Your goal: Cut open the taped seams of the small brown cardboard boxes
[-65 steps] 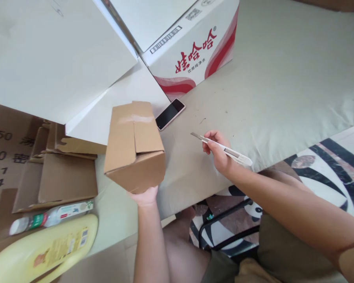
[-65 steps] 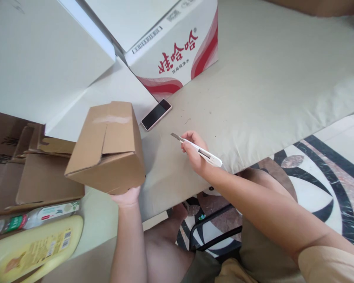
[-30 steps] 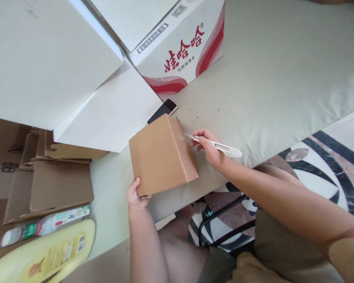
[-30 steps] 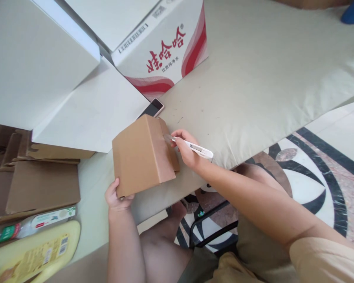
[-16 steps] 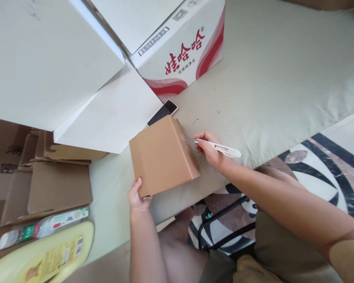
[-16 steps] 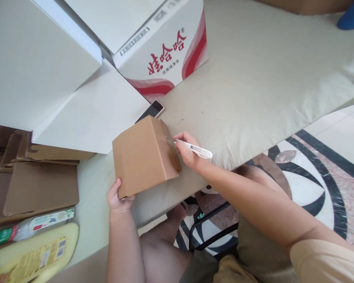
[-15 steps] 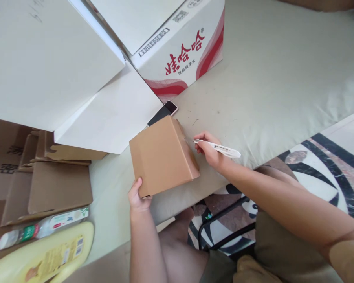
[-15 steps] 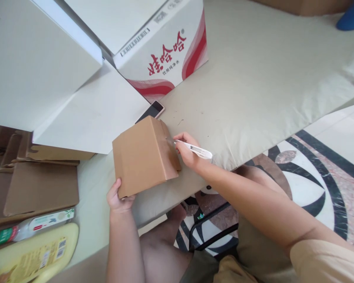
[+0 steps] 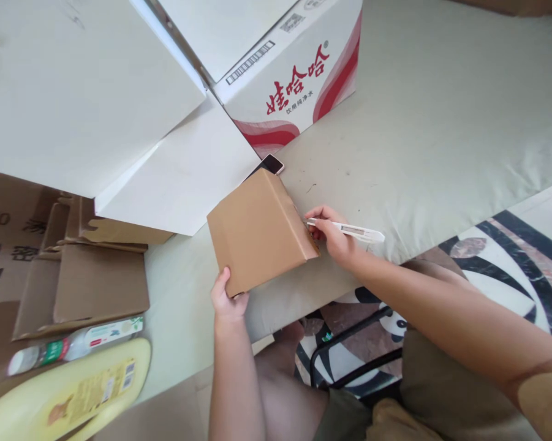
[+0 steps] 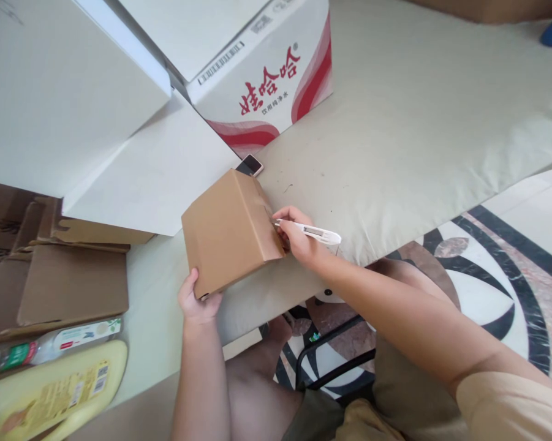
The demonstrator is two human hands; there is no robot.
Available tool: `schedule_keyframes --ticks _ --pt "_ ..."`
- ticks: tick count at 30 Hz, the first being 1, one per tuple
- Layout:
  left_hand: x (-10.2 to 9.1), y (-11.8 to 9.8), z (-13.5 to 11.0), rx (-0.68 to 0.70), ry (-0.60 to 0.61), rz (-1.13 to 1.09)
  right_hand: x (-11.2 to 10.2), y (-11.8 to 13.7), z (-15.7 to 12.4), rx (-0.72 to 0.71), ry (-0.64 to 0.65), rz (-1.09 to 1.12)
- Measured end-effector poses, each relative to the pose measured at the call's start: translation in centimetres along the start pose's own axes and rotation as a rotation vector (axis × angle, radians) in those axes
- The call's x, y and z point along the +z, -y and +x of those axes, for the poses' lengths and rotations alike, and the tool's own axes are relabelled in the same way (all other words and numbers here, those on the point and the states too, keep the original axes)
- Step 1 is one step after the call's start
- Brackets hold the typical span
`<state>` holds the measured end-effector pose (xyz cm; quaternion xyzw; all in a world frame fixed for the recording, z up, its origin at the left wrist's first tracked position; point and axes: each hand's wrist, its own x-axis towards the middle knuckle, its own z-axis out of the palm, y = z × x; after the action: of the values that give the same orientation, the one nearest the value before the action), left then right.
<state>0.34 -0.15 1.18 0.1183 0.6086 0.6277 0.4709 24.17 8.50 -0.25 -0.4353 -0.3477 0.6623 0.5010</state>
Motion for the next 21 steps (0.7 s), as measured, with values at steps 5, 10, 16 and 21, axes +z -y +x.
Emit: schedule_keyframes --ticks 5,10,16,21 --pt "-0.7 0.1 0.5 0.011 0.028 -0.005 -0.3 -0.5 0.0 -0.06 0.009 -0.001" --pt "-0.3 0.0 0.2 0.012 -0.021 -0.083 -0.2 -0.3 0.0 -0.104 0.022 -0.011" --pt "0.2 0.0 0.0 0.023 -0.012 -0.078 -0.3 0.7 -0.1 -0.106 -0.007 -0.007" --pt "0.1 0.1 0.3 0.017 -0.021 -0.093 -0.4 1.1 -0.1 -0.097 -0.029 0.01"
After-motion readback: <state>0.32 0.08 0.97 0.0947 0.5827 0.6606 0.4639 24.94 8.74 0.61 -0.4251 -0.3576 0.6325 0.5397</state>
